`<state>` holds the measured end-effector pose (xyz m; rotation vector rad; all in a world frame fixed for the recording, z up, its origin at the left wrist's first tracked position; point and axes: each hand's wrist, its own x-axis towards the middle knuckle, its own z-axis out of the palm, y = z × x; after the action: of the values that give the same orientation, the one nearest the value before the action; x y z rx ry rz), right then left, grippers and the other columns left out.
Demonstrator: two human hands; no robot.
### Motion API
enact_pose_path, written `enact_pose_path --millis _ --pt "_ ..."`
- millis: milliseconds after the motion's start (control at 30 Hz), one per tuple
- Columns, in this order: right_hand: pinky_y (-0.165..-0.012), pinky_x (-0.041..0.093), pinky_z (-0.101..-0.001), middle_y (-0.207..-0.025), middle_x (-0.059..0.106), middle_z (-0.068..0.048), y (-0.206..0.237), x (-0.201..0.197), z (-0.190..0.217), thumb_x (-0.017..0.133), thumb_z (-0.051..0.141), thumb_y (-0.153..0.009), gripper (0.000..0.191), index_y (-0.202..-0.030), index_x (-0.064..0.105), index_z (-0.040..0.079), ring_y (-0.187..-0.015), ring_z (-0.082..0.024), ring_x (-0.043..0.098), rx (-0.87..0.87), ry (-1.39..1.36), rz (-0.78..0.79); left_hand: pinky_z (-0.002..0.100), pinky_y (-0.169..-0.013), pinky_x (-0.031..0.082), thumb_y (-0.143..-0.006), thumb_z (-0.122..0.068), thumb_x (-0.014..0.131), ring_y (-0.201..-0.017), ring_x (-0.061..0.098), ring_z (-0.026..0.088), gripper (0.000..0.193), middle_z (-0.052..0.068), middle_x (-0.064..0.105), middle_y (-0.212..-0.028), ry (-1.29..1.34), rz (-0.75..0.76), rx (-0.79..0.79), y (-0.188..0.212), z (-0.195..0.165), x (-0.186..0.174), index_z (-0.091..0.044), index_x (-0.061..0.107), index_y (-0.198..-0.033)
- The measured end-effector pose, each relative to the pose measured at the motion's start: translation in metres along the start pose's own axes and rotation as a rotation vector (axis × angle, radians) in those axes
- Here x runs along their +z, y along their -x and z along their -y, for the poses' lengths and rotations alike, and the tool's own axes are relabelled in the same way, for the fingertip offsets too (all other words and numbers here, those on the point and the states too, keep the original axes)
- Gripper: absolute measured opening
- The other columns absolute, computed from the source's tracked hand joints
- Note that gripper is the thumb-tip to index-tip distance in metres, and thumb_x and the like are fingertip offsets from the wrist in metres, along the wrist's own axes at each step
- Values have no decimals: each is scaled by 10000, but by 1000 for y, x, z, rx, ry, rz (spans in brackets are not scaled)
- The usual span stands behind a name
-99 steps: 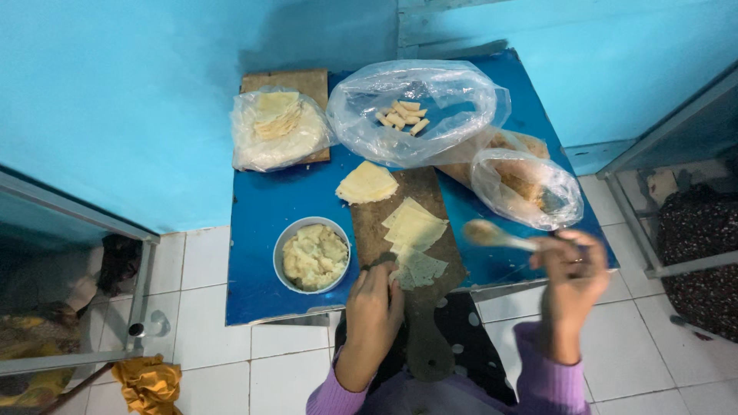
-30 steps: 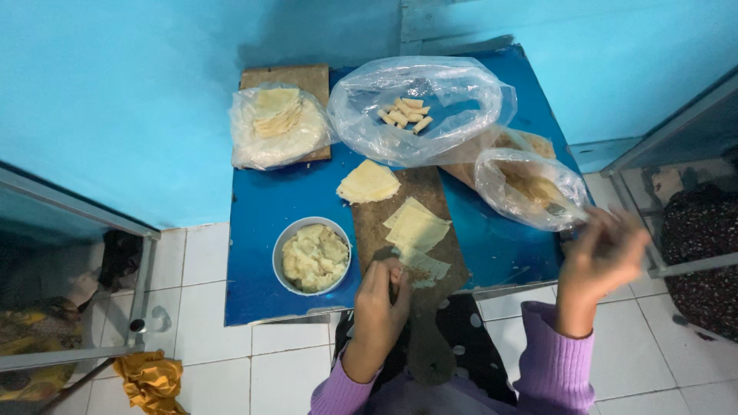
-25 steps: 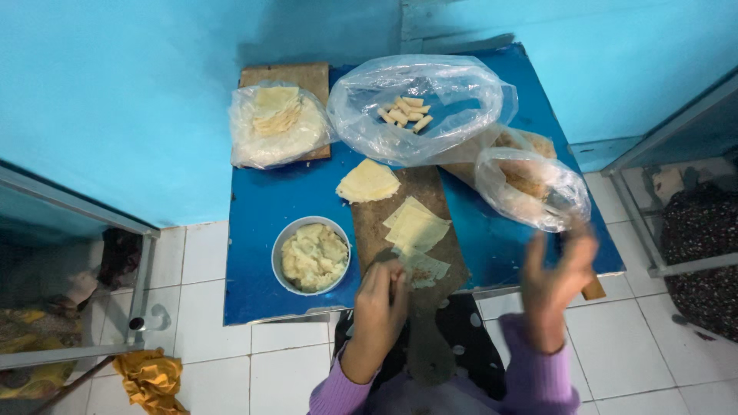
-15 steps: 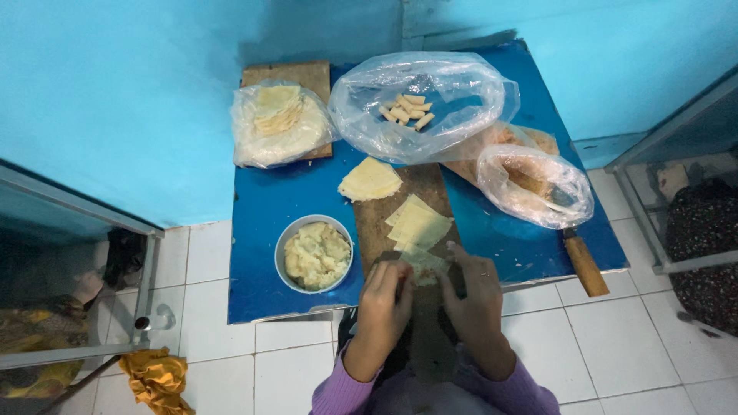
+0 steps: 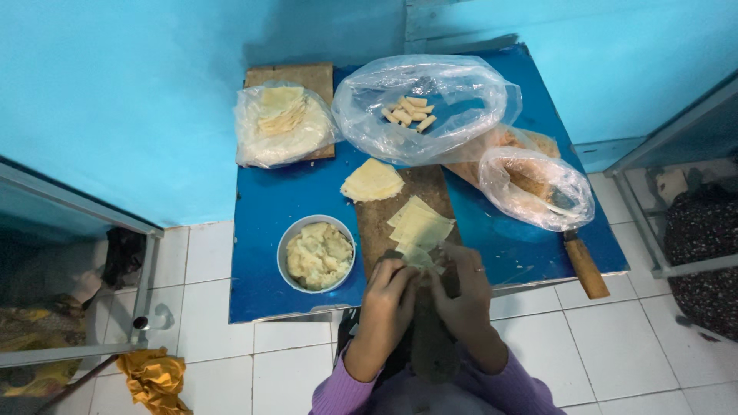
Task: The person sits at a small blue table and folds thin pastry sheets around a scoop of filling, using a spoon to place the filling from a bowl onto each sheet. They press the folded edges closed and place the finished filled pastries into a plastic bag, repeating the process with more sheets.
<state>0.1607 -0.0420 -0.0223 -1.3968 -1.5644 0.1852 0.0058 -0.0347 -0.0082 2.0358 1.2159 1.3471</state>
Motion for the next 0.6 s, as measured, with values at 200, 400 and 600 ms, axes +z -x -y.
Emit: enact_pose_path --millis 200,400,600 --pt "-817 599 -343 -1215 569 -181 3 6 6 774 -55 -786 532 -1275 583 34 -1021 -291 672 -50 -81 18 432 -828 532 -827 73 719 -995 646 391 252 182 639 -1063 -2 -4 6 -1 -1 -1 17 651 -1063" --pt "-941 514 -434 -1312 540 -236 5 4 4 766 -32 -810 598 -1342 503 32 -1148 -393 602 -211 18 94 433 -823 536 -829 65 709 -1002 650 396 345 187 628 -1078 12 1 -15 0 -1 -1 22 659 -1168" --pt "-1001 480 -494 -1333 525 -248 3 3 -2 766 -26 -801 690 -1393 425 76 -1219 -434 556 -315 -17 86 430 -819 539 -841 56 709 -988 656 385 338 183 632 -1081 -8 11 -10 1 2 -1 4 682 -1173"
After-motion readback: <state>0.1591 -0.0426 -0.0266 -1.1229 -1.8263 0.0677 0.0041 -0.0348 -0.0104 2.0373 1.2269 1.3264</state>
